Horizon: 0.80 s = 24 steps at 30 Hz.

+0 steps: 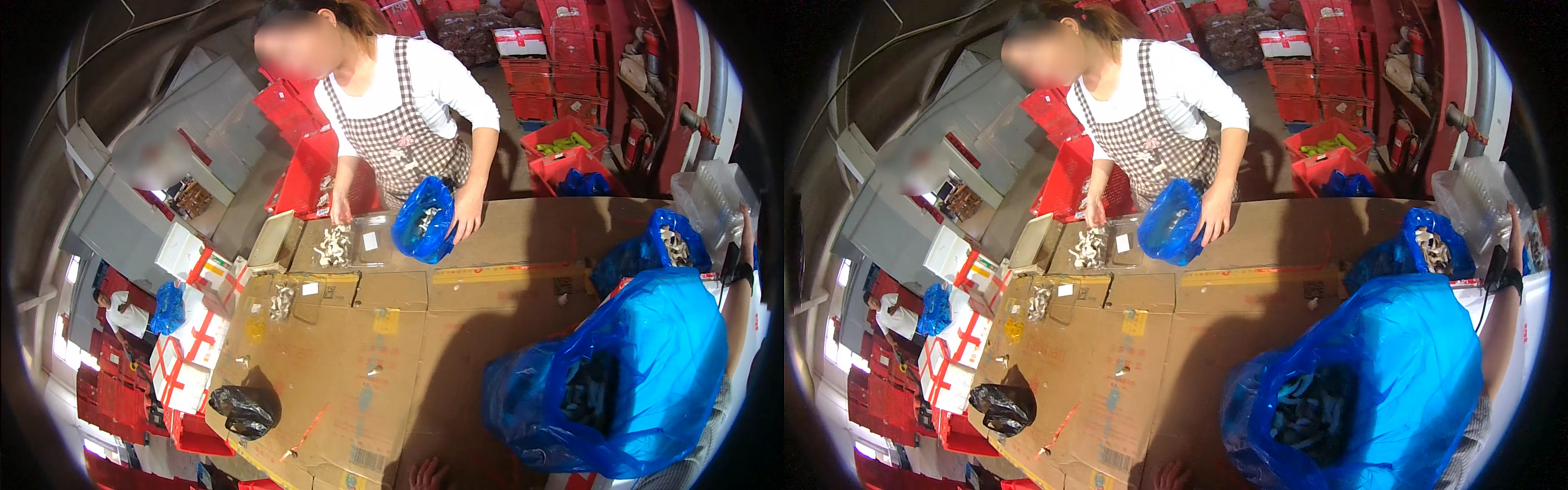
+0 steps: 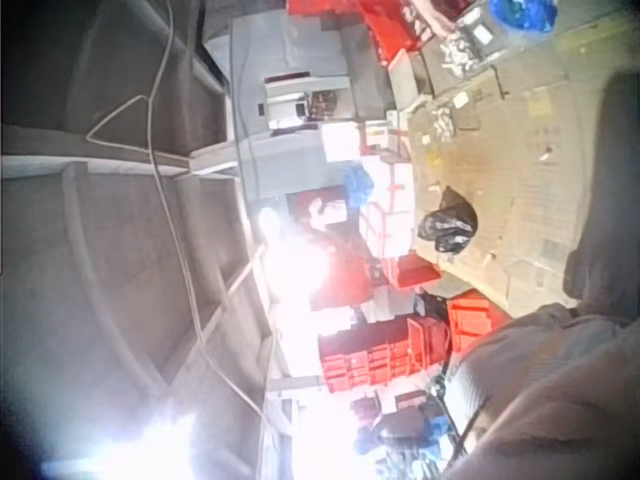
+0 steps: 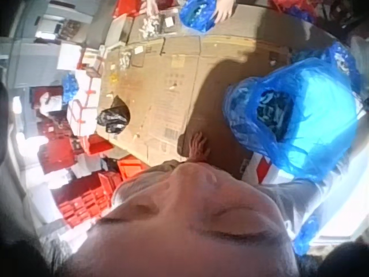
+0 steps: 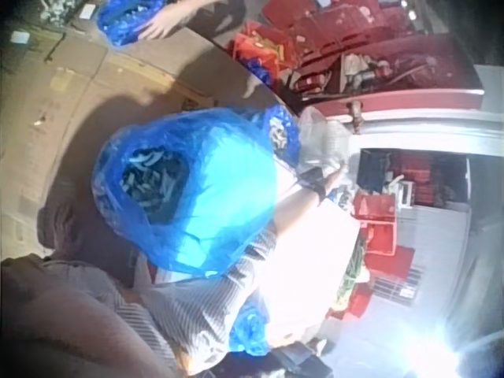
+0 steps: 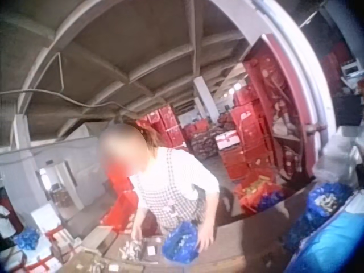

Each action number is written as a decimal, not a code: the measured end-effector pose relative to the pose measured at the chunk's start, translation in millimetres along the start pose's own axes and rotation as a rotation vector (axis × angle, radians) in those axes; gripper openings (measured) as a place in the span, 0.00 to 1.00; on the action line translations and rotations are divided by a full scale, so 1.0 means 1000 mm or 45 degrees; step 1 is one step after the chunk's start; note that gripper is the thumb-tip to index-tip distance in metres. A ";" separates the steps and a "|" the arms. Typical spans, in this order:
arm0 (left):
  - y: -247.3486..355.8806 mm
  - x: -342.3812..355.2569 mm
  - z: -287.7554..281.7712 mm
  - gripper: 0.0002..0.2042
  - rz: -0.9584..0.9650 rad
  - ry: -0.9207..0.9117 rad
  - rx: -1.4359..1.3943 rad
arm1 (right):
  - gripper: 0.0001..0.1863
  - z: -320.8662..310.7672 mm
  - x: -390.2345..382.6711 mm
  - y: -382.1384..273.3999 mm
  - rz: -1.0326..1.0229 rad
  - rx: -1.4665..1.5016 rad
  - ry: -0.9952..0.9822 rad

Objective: The person unpacks mushrooms from a blue plastic bag onto a table, then portions them into clear plastic containers. The person weighs the mushrooms on a digital scale, seals the containers, and places them into a red crate.

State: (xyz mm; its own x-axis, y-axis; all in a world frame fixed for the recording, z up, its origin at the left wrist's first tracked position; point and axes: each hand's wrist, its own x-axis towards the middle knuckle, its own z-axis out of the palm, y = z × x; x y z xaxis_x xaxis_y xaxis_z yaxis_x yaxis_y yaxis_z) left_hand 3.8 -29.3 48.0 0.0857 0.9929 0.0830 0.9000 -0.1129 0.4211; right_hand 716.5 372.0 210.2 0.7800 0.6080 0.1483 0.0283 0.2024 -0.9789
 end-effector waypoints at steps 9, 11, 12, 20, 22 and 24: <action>0.007 0.008 -0.005 0.30 -0.004 -0.044 -0.041 | 0.37 -0.014 0.034 0.018 -0.045 -0.159 -0.254; 0.009 0.009 -0.005 0.30 0.015 -0.021 -0.051 | 0.38 -0.017 0.039 0.022 -0.087 -0.079 -0.385; 0.010 0.009 -0.006 0.30 0.029 -0.014 -0.051 | 0.39 -0.018 0.041 0.025 -0.048 0.031 -0.403; 0.029 0.012 -0.001 0.29 -0.052 -0.070 -0.042 | 0.32 -0.004 0.063 0.033 -0.029 0.062 -0.413; 0.028 0.016 0.000 0.29 -0.035 -0.032 -0.016 | 0.31 0.002 0.067 0.029 -0.018 0.092 -0.420; 0.021 0.023 -0.001 0.29 -0.029 -0.049 0.020 | 0.29 0.012 0.064 0.024 0.040 0.154 -0.425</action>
State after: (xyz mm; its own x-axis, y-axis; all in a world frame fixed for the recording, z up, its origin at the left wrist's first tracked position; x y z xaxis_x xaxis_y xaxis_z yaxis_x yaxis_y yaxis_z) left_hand 24.3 -8.8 59.2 0.0813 0.9959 0.0387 0.9085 -0.0900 0.4080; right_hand 759.7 425.0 197.6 0.5314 0.8287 0.1758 -0.0825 0.2571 -0.9629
